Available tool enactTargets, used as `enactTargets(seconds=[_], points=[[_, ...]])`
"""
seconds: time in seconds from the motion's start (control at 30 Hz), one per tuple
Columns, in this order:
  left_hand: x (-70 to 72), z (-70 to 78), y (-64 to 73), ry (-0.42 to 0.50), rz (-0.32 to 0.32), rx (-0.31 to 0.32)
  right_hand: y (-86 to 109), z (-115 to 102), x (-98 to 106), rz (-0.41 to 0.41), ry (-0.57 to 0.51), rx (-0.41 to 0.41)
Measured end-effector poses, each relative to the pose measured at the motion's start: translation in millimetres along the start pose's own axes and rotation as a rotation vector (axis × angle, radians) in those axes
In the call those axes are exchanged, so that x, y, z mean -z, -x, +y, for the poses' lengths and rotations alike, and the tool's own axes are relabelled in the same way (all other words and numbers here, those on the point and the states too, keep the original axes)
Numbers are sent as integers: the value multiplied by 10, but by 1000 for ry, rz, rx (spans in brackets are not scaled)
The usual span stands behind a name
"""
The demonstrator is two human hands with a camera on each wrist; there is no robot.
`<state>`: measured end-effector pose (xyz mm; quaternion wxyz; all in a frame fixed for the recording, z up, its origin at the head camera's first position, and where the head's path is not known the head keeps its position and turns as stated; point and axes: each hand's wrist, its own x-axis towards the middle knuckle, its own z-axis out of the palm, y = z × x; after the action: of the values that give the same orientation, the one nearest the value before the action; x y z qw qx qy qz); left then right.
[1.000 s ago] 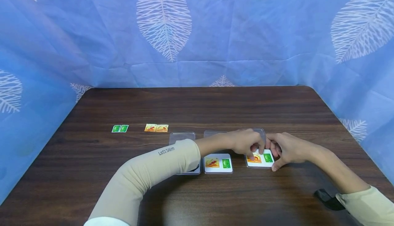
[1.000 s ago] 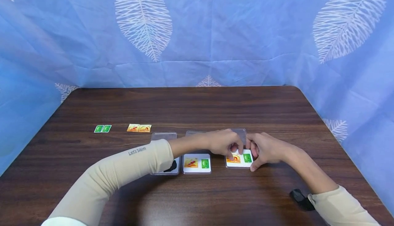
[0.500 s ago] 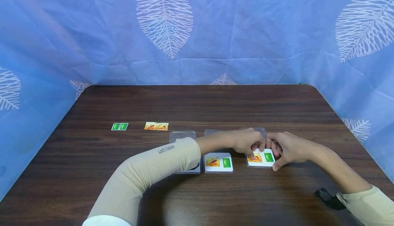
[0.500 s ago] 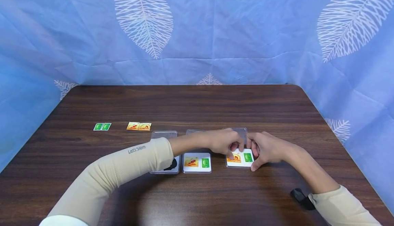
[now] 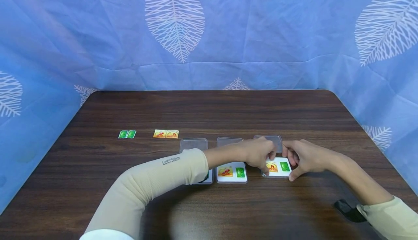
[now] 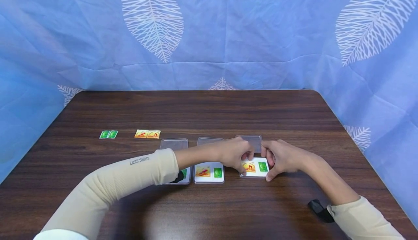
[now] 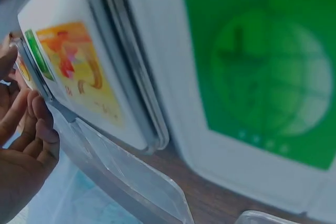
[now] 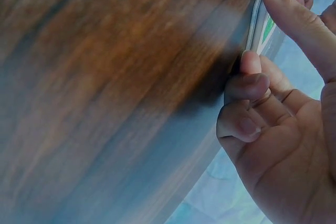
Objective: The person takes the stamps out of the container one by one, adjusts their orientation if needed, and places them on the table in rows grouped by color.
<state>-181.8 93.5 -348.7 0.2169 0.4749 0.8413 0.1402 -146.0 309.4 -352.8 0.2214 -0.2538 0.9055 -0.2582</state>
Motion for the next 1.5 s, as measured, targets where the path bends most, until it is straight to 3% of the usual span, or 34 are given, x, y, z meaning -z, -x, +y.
enactTargets(seconds=[0.4, 0.6, 0.9, 1.5], points=[[-73, -11, 31, -13, 65, 46, 4, -25, -1, 5, -12, -2], [-75, -19, 38, 7, 72, 31, 7, -18, 4, 6, -13, 5], [-56, -65, 47, 54, 86, -40, 6, 2, -4, 13, -10, 16], [-50, -119, 71, 53, 96, -47, 17, 8, -13, 21, -15, 20]])
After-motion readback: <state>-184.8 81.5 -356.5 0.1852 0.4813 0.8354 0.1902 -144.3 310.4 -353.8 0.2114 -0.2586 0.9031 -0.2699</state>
